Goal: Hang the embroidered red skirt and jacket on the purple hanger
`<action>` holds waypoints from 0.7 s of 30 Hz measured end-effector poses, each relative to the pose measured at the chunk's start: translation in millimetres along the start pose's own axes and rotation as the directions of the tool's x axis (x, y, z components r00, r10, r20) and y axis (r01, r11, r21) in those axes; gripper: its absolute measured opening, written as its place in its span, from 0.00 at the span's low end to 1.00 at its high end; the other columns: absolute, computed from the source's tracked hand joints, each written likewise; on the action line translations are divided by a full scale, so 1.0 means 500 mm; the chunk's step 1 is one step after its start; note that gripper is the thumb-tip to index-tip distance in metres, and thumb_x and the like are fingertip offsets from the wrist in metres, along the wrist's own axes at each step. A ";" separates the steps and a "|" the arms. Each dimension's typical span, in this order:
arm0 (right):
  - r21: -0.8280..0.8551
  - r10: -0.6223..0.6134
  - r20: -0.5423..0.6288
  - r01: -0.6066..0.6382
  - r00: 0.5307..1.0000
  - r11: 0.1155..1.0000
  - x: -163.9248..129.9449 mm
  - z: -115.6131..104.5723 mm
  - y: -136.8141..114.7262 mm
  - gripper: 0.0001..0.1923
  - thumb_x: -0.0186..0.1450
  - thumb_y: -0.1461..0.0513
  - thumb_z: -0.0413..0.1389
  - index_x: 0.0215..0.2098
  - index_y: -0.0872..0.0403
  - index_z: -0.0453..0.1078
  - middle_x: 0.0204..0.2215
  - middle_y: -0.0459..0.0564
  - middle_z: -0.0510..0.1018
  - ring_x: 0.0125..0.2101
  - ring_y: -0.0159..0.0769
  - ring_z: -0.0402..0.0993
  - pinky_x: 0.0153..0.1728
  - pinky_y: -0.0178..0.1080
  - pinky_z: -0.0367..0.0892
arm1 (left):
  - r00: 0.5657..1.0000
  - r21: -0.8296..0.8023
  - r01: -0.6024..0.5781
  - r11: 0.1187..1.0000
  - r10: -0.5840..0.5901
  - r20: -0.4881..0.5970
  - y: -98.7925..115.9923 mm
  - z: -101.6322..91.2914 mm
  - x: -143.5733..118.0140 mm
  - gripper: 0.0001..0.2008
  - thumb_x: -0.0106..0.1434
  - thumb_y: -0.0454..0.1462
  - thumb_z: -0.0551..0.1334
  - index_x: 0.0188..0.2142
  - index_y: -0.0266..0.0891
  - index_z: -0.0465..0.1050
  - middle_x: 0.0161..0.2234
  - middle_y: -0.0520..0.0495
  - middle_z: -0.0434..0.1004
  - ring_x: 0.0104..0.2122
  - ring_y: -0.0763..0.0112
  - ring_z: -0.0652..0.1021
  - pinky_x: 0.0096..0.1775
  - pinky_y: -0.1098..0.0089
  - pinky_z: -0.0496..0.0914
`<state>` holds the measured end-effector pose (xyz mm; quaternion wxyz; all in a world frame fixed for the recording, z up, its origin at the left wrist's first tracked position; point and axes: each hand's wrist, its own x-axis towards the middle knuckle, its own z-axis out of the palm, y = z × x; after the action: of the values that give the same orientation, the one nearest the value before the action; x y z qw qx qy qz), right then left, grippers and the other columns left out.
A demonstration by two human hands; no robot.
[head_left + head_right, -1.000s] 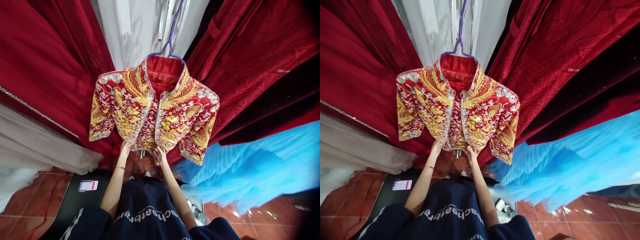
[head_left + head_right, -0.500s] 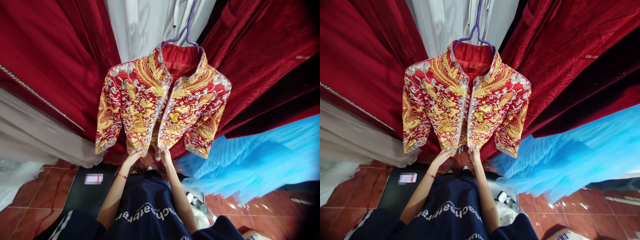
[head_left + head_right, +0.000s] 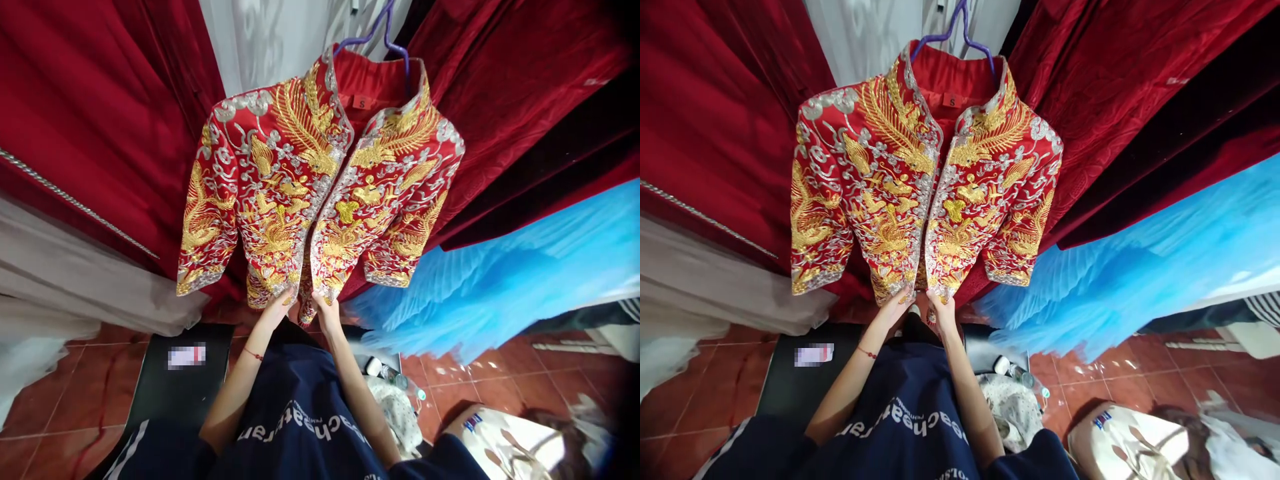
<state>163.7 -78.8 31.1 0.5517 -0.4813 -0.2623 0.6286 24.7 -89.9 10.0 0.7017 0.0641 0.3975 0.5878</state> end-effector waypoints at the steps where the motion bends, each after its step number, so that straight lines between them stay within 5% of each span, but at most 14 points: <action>1: 0.005 -0.005 -0.006 0.005 1.000 1.000 -0.006 0.008 0.003 0.17 0.49 0.56 0.70 0.29 0.52 0.69 0.22 0.42 0.72 0.22 0.29 0.67 0.26 0.35 0.66 | 1.000 -0.008 0.011 1.000 -0.011 0.016 0.000 0.008 -0.001 0.16 0.52 0.36 0.73 0.41 0.40 0.79 0.50 0.43 0.81 0.56 0.57 0.76 0.61 0.57 0.66; 10: 0.073 -0.061 -0.050 0.065 0.997 0.995 -0.030 0.045 0.030 0.25 0.50 0.57 0.70 0.45 0.51 0.73 0.39 0.49 0.82 0.41 0.39 0.79 0.48 0.43 0.73 | 0.999 -0.009 0.001 1.000 -0.001 0.033 0.002 0.037 -0.031 0.25 0.51 0.32 0.73 0.50 0.41 0.77 0.50 0.45 0.81 0.53 0.61 0.78 0.62 0.60 0.66; 21: 0.090 -0.065 -0.057 0.070 0.996 0.993 -0.044 0.022 0.003 0.23 0.52 0.57 0.68 0.44 0.53 0.72 0.36 0.48 0.82 0.41 0.39 0.79 0.49 0.44 0.73 | 0.977 0.109 -0.190 0.976 0.199 -0.080 -0.051 0.070 -0.056 0.30 0.49 0.34 0.75 0.52 0.40 0.76 0.52 0.44 0.80 0.58 0.57 0.75 0.62 0.59 0.65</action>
<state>151.8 -97.6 41.2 0.6010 -0.4631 -0.2341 0.6079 66.7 -109.1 33.1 0.6180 0.1117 0.4498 0.6350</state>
